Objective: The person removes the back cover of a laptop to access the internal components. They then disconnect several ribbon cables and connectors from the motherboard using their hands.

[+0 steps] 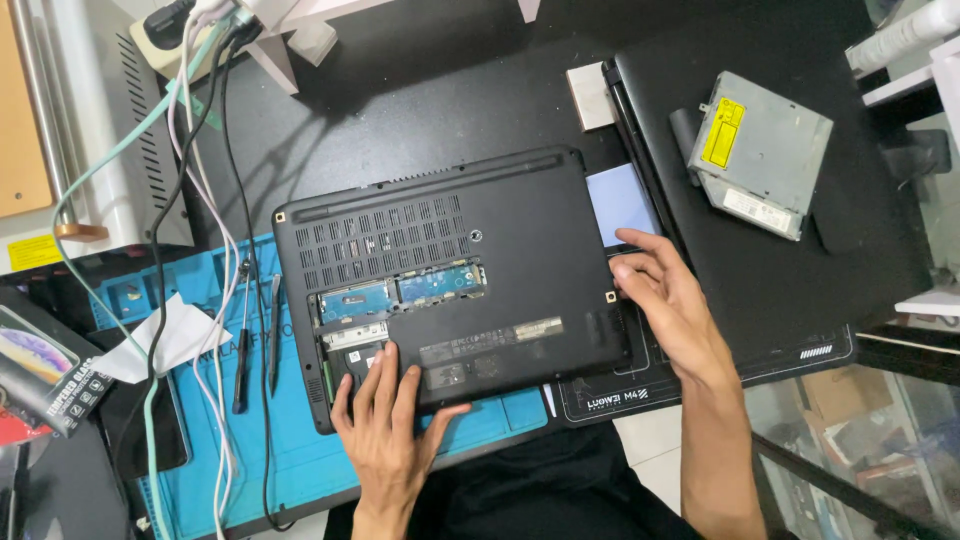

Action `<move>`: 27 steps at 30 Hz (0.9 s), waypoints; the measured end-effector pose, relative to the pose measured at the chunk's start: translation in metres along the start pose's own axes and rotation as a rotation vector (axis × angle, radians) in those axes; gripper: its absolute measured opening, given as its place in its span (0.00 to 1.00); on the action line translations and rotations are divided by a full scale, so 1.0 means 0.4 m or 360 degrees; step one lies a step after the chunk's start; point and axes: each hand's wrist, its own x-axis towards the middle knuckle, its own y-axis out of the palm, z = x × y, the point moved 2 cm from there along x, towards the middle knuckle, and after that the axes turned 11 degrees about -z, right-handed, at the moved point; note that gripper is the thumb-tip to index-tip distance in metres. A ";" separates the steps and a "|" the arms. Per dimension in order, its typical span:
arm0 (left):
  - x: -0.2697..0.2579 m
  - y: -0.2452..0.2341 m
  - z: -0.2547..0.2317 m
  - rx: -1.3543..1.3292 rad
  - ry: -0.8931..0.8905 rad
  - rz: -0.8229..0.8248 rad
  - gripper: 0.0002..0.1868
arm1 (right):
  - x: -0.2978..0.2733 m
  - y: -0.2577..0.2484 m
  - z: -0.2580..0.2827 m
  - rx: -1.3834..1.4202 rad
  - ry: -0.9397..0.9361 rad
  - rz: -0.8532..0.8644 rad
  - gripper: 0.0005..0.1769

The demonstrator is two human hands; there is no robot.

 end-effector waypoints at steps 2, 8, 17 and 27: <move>-0.003 0.000 0.004 0.0000 0.0004 0.0006 0.40 | 0.002 0.003 -0.001 -0.0030 0.0024 -0.0008 0.30; -0.004 0.006 0.003 0.0007 0.0023 0.0001 0.40 | 0.007 0.016 0.019 -0.0233 0.0049 -0.0005 0.33; -0.021 0.006 0.009 0.0065 0.0032 0.0042 0.38 | 0.004 0.021 0.025 -0.0465 0.0065 -0.0011 0.33; 0.001 -0.003 0.000 -0.0107 -0.0048 0.0121 0.36 | 0.061 0.024 0.002 -0.0604 -0.0080 -0.0030 0.22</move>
